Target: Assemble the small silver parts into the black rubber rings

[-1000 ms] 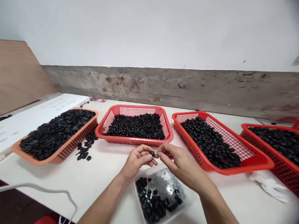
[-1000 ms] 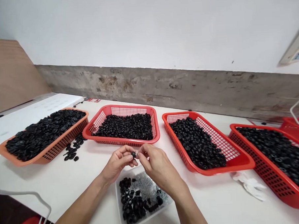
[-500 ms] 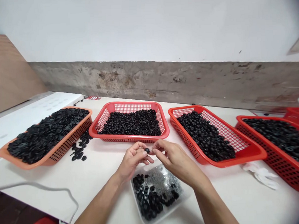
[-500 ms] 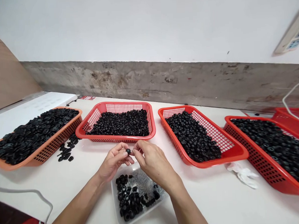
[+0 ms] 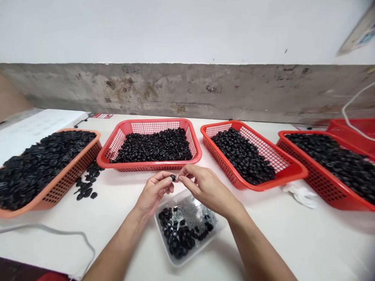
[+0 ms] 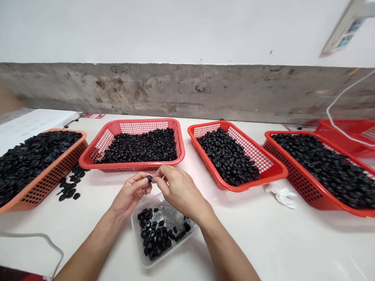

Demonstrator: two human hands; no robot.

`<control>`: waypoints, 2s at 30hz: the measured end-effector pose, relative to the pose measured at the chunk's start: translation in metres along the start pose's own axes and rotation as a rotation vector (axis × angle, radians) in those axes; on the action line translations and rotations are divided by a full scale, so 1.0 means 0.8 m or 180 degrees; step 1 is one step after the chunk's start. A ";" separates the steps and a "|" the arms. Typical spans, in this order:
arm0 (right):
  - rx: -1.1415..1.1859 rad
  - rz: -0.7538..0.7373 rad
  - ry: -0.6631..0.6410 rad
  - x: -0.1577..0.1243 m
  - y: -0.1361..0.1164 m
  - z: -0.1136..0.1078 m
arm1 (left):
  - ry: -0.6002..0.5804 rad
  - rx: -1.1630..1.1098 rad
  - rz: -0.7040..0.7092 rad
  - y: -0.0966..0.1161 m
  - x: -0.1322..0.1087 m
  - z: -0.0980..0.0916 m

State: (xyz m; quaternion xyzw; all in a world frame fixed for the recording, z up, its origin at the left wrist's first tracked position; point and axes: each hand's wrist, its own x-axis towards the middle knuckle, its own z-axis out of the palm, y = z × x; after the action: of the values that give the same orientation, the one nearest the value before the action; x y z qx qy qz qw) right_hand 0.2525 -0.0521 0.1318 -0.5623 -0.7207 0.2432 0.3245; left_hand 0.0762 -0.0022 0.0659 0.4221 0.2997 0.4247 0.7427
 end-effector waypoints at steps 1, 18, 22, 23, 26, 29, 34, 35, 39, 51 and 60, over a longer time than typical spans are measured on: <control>-0.0020 -0.0006 0.0010 0.000 0.000 0.000 | 0.0030 0.0012 -0.0003 0.000 0.000 0.000; 0.0215 -0.0255 0.0150 0.001 0.003 0.006 | 0.0013 -0.0033 -0.0173 0.007 -0.003 0.004; 0.0079 -0.0280 0.0306 0.002 0.002 0.011 | 0.0033 -0.0026 -0.0131 0.007 -0.002 0.002; 0.0031 -0.0293 0.0332 0.002 0.002 0.013 | 0.0037 -0.0016 -0.0135 0.007 -0.002 0.001; -0.0078 -0.0320 0.0379 0.002 0.002 0.017 | 0.0034 0.0037 -0.0161 0.006 -0.001 0.001; -0.0099 -0.0297 0.0371 0.002 0.002 0.017 | 0.0023 0.0132 -0.0178 0.007 -0.002 0.001; 0.0344 -0.0187 0.0121 0.002 0.004 0.007 | -0.0283 0.0186 -0.0247 0.009 -0.004 0.000; 0.0483 -0.0175 0.0045 0.002 0.005 0.004 | -0.0375 0.0192 -0.0260 0.010 -0.004 0.000; 0.0787 -0.0235 -0.0255 0.002 0.006 -0.002 | -0.0603 0.0173 -0.0314 0.012 -0.007 -0.003; 0.0262 -0.0539 -0.0389 -0.002 0.004 -0.004 | -0.0684 0.0139 -0.0362 0.004 -0.005 -0.003; -0.0473 -0.0117 0.0274 -0.031 0.003 -0.030 | -0.0664 -0.0115 -0.0492 0.001 0.001 -0.006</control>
State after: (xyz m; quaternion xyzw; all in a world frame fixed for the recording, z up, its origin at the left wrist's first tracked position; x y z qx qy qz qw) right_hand 0.2756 -0.0757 0.1412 -0.5814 -0.7323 0.1586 0.3170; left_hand 0.0722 0.0004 0.0639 0.4262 0.2448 0.3254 0.8078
